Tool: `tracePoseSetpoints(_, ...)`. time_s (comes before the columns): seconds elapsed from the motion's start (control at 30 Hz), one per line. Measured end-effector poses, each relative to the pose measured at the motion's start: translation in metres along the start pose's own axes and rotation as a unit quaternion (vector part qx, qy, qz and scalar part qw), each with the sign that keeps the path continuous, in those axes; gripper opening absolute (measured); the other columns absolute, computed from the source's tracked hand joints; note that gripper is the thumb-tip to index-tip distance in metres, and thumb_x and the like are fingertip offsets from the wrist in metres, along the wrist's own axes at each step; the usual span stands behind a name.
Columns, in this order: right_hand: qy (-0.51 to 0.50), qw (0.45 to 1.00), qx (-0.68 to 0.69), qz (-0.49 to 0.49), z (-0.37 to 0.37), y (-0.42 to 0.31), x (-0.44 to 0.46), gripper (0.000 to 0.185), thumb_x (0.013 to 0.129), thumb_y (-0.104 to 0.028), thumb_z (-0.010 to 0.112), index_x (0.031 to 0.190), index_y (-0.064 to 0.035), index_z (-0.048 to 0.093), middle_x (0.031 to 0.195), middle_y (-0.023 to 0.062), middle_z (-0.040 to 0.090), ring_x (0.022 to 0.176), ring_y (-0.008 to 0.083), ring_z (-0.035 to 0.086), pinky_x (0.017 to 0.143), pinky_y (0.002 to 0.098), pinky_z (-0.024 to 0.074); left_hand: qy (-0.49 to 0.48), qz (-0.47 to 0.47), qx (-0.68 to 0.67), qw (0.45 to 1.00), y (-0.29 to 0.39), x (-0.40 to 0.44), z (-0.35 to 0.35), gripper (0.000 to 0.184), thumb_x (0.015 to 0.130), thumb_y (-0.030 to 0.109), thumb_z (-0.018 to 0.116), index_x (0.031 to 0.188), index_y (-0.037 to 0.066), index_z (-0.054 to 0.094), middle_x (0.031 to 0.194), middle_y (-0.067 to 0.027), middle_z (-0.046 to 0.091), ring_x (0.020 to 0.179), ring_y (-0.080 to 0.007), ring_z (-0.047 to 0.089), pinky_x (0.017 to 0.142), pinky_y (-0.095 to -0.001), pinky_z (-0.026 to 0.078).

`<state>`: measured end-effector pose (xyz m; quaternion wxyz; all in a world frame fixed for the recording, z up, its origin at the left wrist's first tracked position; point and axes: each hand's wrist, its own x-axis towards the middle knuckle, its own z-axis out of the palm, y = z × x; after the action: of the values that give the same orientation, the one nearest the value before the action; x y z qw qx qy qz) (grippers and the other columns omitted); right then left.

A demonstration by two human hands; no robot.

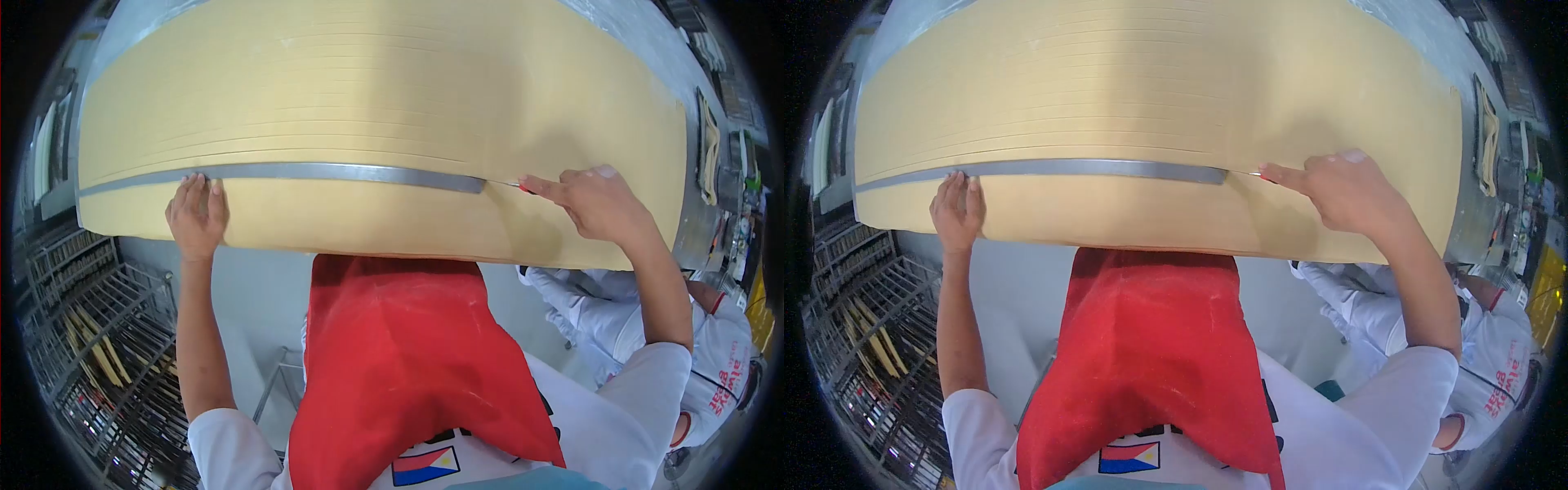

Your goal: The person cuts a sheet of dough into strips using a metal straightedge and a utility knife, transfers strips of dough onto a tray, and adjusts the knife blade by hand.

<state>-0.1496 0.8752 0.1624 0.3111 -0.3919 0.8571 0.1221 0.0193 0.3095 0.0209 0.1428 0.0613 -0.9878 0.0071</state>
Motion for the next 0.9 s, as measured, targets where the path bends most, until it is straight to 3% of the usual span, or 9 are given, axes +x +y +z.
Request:
tracePoseSetpoints(0.13,-0.004,0.999,0.033,0.016,0.003,0.005,-0.004,0.071,0.083,0.0,0.063,0.144,-0.0356,0.061,0.078,0.0103,0.063,0.072,0.0327,0.066,0.063,0.0456,0.047,0.005,0.016,-0.011,1.0,-0.002,0.001,-0.001,0.037,0.093,0.03,0.068,0.115,0.002,0.075,0.119,-0.0168,0.074,0.118,-0.0363,0.067,0.099,-0.0464,0.049)
tracePoseSetpoints(0.23,0.076,0.994,0.078,-0.032,-0.003,0.015,-0.016,0.063,0.084,-0.005,0.065,0.143,-0.0264,0.062,0.082,0.0138,0.065,0.073,0.0358,0.065,0.065,0.0446,0.0483,0.033,0.038,-0.031,0.998,-0.005,0.001,0.0,0.033,0.09,0.025,0.07,0.113,0.001,0.075,0.116,-0.017,0.074,0.115,-0.0367,0.068,0.098,-0.0466,0.049)
tracePoseSetpoints(0.3,0.128,0.941,0.307,-0.058,-0.01,0.018,-0.022,0.055,0.084,-0.009,0.068,0.139,-0.0138,0.063,0.085,0.0173,0.065,0.073,0.0379,0.064,0.068,0.0424,0.0496,0.03,0.047,-0.082,0.995,-0.011,0.003,0.003,0.03,0.088,0.023,0.072,0.109,0.001,0.075,0.114,-0.0167,0.074,0.112,-0.0367,0.068,0.096,-0.0471,0.05)
tracePoseSetpoints(0.37,0.077,0.935,0.345,-0.011,-0.017,0.0,-0.014,0.046,0.082,-0.011,0.07,0.128,-0.0045,0.064,0.084,0.0194,0.063,0.074,0.0378,0.063,0.07,0.0408,0.0502,0.044,0.06,-0.133,0.988,-0.02,0.0,0.006,0.023,0.085,0.018,0.074,0.102,0.002,0.075,0.11,-0.0168,0.074,0.106,-0.0366,0.069,0.094,-0.0482,0.051)
tracePoseSetpoints(0.43,0.2,0.923,0.327,-0.021,0.006,-0.047,0.02,0.034,0.084,0.001,0.063,0.118,-0.0036,0.064,0.081,0.0166,0.055,0.068,0.0276,0.057,0.066,0.0368,0.048,0.088,0.049,-0.126,0.987,-0.031,-0.007,0.028,0.015,0.082,0.014,0.074,0.094,0.005,0.074,0.102,-0.0141,0.074,0.096,-0.0355,0.069,0.089,-0.0495,0.052)
tracePoseSetpoints(0.47,0.196,0.92,0.34,-0.004,0.011,-0.075,0.043,0.039,0.081,0.009,0.056,0.117,-0.0044,0.063,0.086,0.0189,0.058,0.072,0.0335,0.059,0.067,0.0372,0.0482,0.101,0.065,-0.154,0.981,-0.035,-0.006,0.025,0.011,0.082,0.015,0.074,0.091,0.009,0.074,0.1,-0.0103,0.074,0.095,-0.0326,0.069,0.087,-0.0486,0.051)
tracePoseSetpoints(0.57,0.272,0.93,0.246,-0.027,0.017,-0.154,0.11,0.037,0.082,0.004,0.063,0.118,-0.0052,0.061,0.107,0.0213,0.064,0.1,0.0441,0.064,0.085,0.0474,0.0521,0.097,0.067,-0.136,0.984,-0.049,0.0,0.017,0.005,0.081,0.016,0.073,0.086,0.015,0.074,0.098,-0.0016,0.07,0.1,-0.0256,0.065,0.086,-0.0436,0.048)
tracePoseSetpoints(0.73,0.345,0.919,0.188,0.033,-0.021,-0.243,0.182,0.038,0.081,-0.002,0.071,0.117,-0.0064,0.061,0.115,0.0196,0.064,0.104,0.0442,0.063,0.087,0.0491,0.0521,0.128,0.142,-0.24,0.952,-0.124,0.02,0.012,0.012,0.08,0.019,0.077,0.092,0.018,0.076,0.106,-0.0019,0.067,0.102,-0.0243,0.062,0.091,-0.0433,0.047)
tracePoseSetpoints(0.9,0.386,0.905,0.172,0.046,0.009,-0.25,0.206,0.036,0.078,-0.002,0.073,0.112,-0.0024,0.061,0.112,0.0205,0.065,0.104,0.0436,0.063,0.088,0.0482,0.0526,0.117,0.079,-0.224,0.964,-0.24,0.026,0.019,0.025,0.079,0.024,0.08,0.102,0.018,0.076,0.105,-0.0016,0.065,0.106,-0.0253,0.06,0.096,-0.0443,0.045)
